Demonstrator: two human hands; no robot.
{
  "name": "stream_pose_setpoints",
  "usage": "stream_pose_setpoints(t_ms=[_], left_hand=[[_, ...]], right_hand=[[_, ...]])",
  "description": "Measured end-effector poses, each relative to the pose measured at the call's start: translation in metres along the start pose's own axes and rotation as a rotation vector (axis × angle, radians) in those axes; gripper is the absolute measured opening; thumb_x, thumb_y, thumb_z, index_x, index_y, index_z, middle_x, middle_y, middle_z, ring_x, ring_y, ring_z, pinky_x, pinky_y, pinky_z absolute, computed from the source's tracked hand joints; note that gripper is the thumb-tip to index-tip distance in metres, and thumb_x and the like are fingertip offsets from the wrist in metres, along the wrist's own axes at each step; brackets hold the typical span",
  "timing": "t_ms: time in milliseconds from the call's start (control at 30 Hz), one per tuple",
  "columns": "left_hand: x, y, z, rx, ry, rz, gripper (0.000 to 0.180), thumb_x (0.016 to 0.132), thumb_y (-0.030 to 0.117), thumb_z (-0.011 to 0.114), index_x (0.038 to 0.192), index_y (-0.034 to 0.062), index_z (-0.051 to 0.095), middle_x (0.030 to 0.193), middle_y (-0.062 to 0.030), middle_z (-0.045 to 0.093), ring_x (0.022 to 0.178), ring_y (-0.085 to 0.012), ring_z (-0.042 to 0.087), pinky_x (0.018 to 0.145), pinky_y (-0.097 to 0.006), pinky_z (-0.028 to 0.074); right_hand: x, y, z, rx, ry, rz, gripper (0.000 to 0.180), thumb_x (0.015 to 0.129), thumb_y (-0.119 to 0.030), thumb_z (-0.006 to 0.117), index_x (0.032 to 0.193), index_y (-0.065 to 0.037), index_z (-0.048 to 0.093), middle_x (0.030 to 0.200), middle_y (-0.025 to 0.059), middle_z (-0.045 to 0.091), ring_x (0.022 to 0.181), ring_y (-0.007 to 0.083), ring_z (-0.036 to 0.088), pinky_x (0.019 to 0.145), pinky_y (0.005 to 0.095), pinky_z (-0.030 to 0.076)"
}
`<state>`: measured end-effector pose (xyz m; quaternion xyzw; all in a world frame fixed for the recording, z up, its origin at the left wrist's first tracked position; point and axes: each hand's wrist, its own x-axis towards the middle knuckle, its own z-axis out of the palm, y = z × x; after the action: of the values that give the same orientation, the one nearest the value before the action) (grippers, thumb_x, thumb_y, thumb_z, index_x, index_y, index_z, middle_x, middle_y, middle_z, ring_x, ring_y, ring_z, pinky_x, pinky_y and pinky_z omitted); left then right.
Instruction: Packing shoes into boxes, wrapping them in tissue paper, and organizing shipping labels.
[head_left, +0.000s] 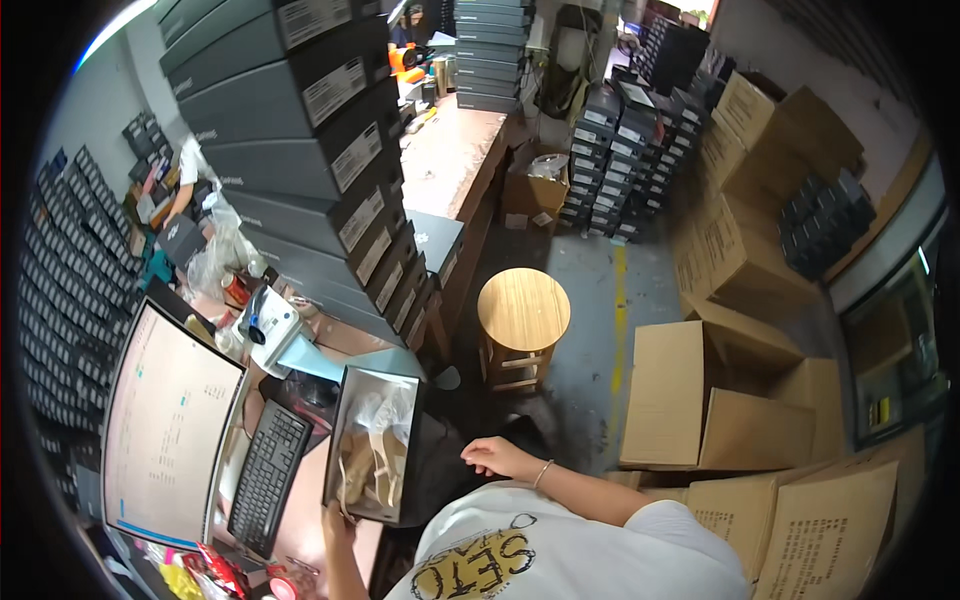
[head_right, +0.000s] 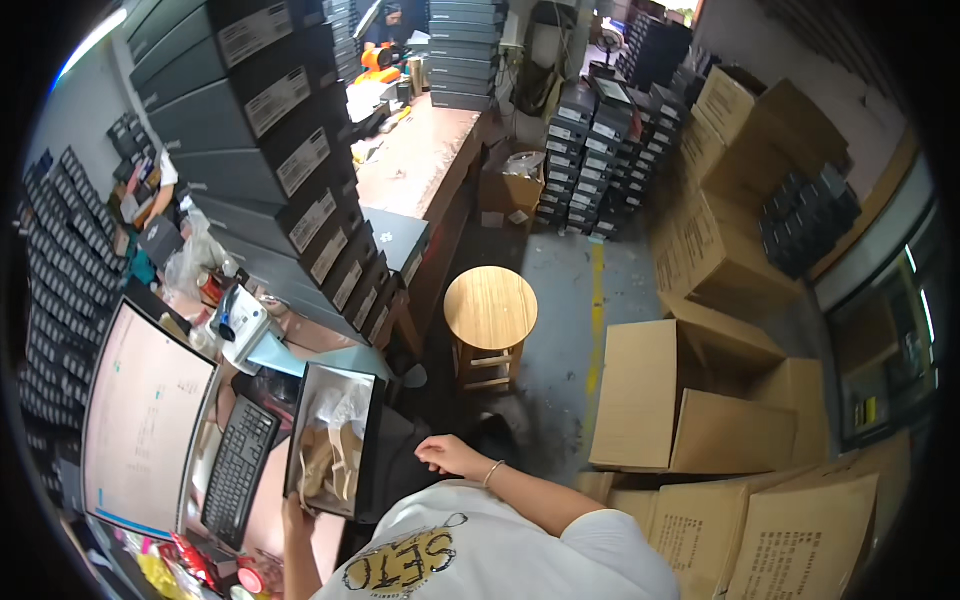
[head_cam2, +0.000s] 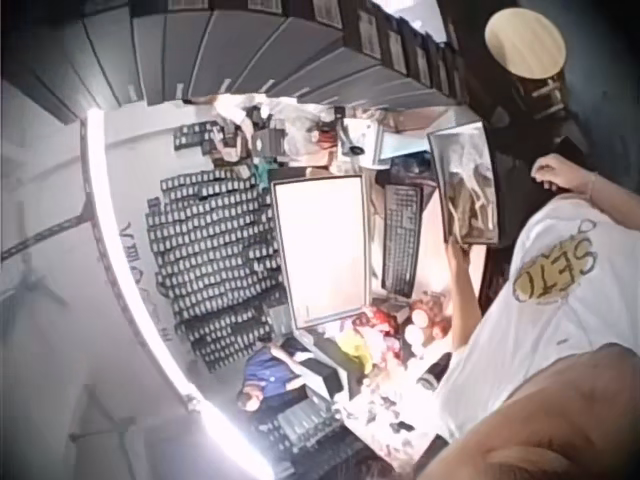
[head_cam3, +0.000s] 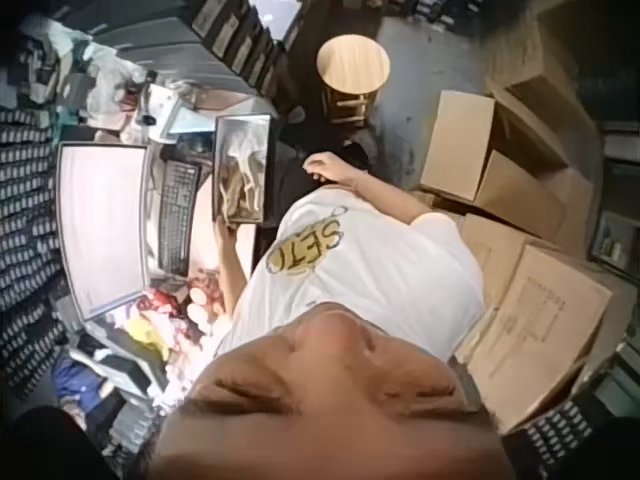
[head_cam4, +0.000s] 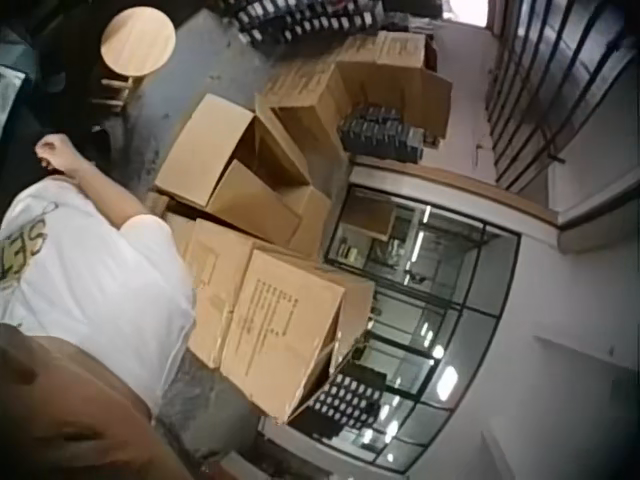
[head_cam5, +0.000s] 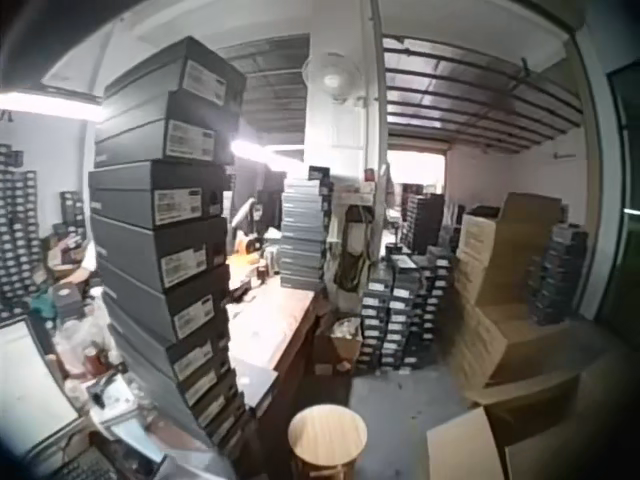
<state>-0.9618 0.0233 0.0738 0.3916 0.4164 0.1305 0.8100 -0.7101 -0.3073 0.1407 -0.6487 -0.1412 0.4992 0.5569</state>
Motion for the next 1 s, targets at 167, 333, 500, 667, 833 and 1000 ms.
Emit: stream_pose_setpoints(t_ms=[167,333,500,667,833,1000], left_hand=[[-0.081,0.008,0.095,-0.118,-0.043,-0.121,0.049,0.090,0.026,0.040,0.127,-0.0065,0.047,0.117,-0.0190,0.059,0.106,-0.0317,0.060,0.089,-0.046,0.051],[-0.038,-0.018,0.211,-0.019,-0.110,-0.027,0.038,0.090,0.020,0.045,0.116,-0.0069,0.052,0.105,-0.0175,0.063,0.097,-0.0278,0.063,0.085,-0.042,0.052],[-0.004,-0.051,0.381,0.084,-0.324,-0.189,0.027,0.087,0.014,0.048,0.100,-0.0060,0.061,0.088,-0.0156,0.066,0.075,-0.0248,0.066,0.062,-0.036,0.054],[0.016,-0.090,0.521,0.066,-0.470,-0.441,0.037,0.087,0.016,0.051,0.118,-0.0030,0.054,0.104,-0.0171,0.064,0.090,-0.0262,0.064,0.076,-0.038,0.054],[0.052,-0.108,0.596,0.097,-0.580,-0.572,0.038,0.088,0.016,0.052,0.121,-0.0041,0.052,0.110,-0.0164,0.063,0.099,-0.0266,0.063,0.085,-0.040,0.053],[0.112,-0.126,0.663,0.171,-0.561,-0.680,0.031,0.090,0.017,0.057,0.114,-0.0031,0.058,0.111,-0.0158,0.062,0.102,-0.0269,0.062,0.091,-0.041,0.052]], right_hand=[[-0.016,0.003,-0.024,0.116,-0.041,0.062,0.066,0.093,-0.026,0.060,0.146,-0.010,0.026,0.135,0.0122,0.046,0.121,0.0189,0.047,0.092,0.0353,0.046],[-0.023,-0.015,-0.088,0.297,-0.250,-0.137,0.071,0.090,-0.023,0.065,0.147,-0.010,0.024,0.135,0.0056,0.045,0.118,0.0149,0.047,0.094,0.0316,0.046],[-0.043,0.000,-0.235,0.291,0.033,-0.160,0.070,0.088,-0.028,0.066,0.144,-0.008,0.028,0.130,0.0048,0.049,0.110,0.0136,0.050,0.087,0.0312,0.048],[-0.089,-0.020,-0.350,0.335,0.388,-0.128,0.062,0.092,-0.018,0.061,0.143,-0.007,0.029,0.120,0.0073,0.057,0.108,0.0168,0.056,0.090,0.0354,0.049],[-0.086,-0.016,-0.412,0.342,0.622,-0.305,0.068,0.091,-0.016,0.061,0.146,-0.007,0.022,0.102,0.0086,0.063,0.084,0.0133,0.058,0.069,0.0275,0.048],[-0.066,-0.016,-0.463,0.168,0.850,-0.316,0.070,0.089,-0.006,0.050,0.147,-0.004,0.012,0.101,0.0129,0.063,0.081,0.0158,0.060,0.072,0.0287,0.049]])
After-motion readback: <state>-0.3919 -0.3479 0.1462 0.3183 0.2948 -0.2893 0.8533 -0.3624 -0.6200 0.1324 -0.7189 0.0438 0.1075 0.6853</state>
